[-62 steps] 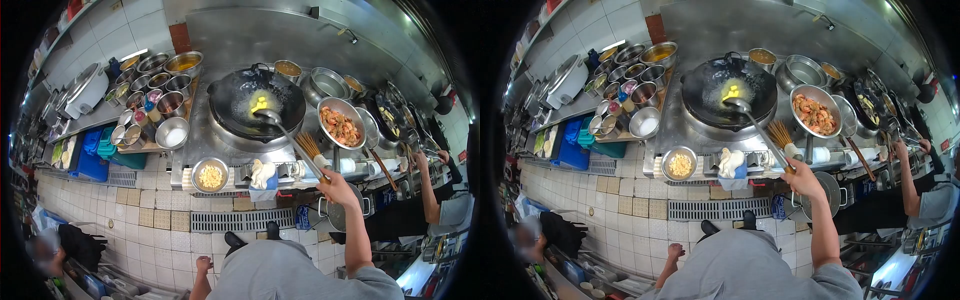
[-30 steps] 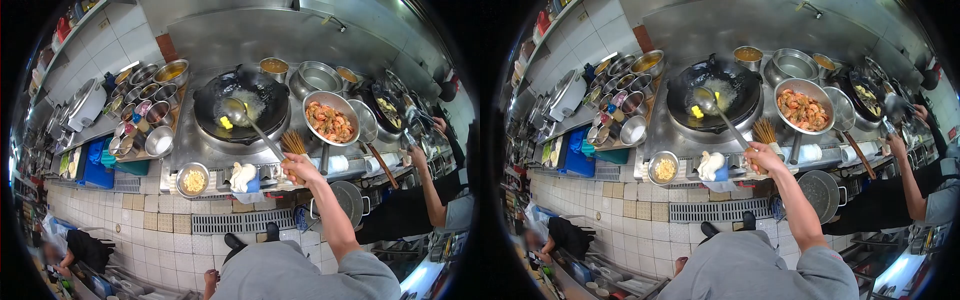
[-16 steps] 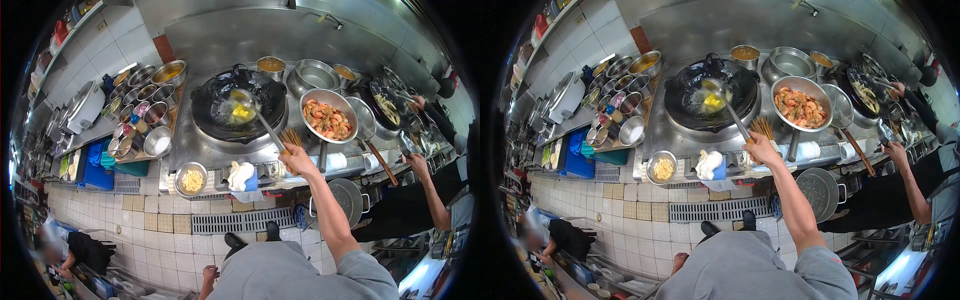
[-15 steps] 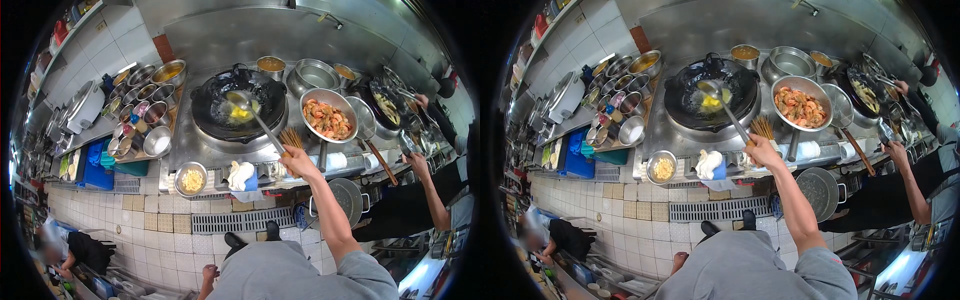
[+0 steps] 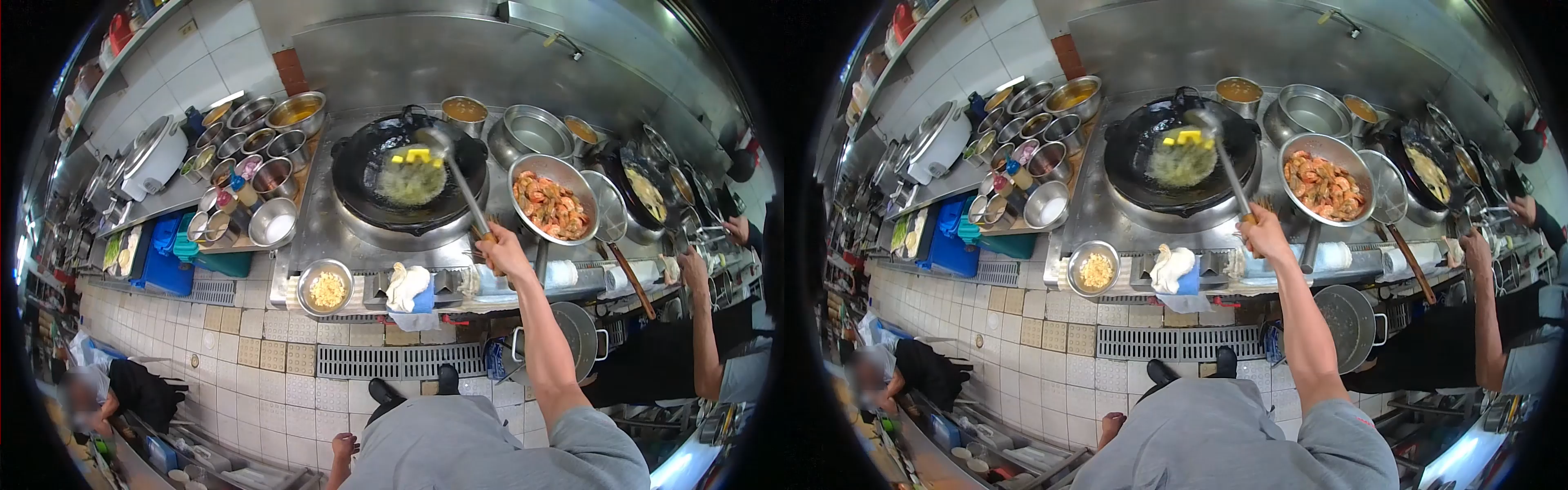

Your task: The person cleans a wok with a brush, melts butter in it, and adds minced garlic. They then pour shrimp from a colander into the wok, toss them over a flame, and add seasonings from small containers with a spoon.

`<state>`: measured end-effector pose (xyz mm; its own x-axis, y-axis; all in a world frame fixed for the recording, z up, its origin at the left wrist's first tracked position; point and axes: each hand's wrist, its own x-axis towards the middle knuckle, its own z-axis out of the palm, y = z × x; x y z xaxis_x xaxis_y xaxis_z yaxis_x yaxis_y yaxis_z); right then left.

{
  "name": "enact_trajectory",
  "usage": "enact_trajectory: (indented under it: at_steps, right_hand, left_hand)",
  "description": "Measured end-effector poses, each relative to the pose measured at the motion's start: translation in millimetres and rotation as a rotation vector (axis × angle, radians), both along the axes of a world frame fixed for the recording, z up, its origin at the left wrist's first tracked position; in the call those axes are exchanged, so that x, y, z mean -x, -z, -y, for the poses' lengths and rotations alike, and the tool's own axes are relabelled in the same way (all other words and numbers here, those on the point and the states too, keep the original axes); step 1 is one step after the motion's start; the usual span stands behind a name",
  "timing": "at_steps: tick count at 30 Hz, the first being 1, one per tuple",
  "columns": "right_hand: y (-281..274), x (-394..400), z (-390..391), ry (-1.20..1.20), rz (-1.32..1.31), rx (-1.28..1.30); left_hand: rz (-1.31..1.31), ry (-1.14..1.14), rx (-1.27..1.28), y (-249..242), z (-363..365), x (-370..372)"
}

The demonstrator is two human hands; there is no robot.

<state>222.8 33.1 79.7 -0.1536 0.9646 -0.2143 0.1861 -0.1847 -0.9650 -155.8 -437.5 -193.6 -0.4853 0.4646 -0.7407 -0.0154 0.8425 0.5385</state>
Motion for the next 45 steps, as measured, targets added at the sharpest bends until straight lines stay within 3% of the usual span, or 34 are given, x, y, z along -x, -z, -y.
enact_trajectory:
  at_steps: [5,7,14,20,25,27,29,30,36,42,45]
  right_hand:
    - [18.9,13.3,-32.7,0.151,-0.104,-0.007]
    - [21.8,24.2,-35.3,0.164,-0.126,0.021]
    - [17.1,60.2,-30.3,0.028,-0.605,0.387]
    - [-6.7,56.5,19.8,-0.14,-0.574,0.396]
    - [-12.7,34.4,37.0,-0.196,-0.546,0.496]
    - [-18.4,31.8,45.8,-0.121,-0.501,0.445]
    - [-21.9,30.6,59.2,-0.205,0.078,0.061]
    - [-22.7,25.5,67.0,-0.152,0.14,0.039]
    - [-92.7,-27.9,116.3,-0.168,0.354,0.16]
    - [-77.5,-44.8,107.1,-0.173,0.6,-0.129]
    - [-38.3,-42.5,65.1,-0.168,0.665,-0.269]
  left_hand:
    - [-0.115,0.184,0.022,14.6,25.0,2.9]
    - [-0.082,0.117,0.019,22.6,31.6,1.9]
    - [-0.058,0.094,0.076,-4.0,6.8,-4.0]
    - [0.127,-0.212,-0.008,18.1,0.6,4.5]
    - [-0.009,0.001,0.035,4.6,-2.8,-0.8]
    - [-0.029,0.059,0.052,8.5,2.2,0.1]
    - [-0.05,0.131,0.015,17.2,7.6,6.0]
    - [-0.048,0.134,0.013,16.6,5.1,6.8]
    - [-0.036,0.135,0.004,6.9,-15.3,9.5]
    - [-0.029,0.134,0.063,5.5,-39.7,10.8]
    - [0.013,0.128,0.058,8.9,-44.8,13.4]
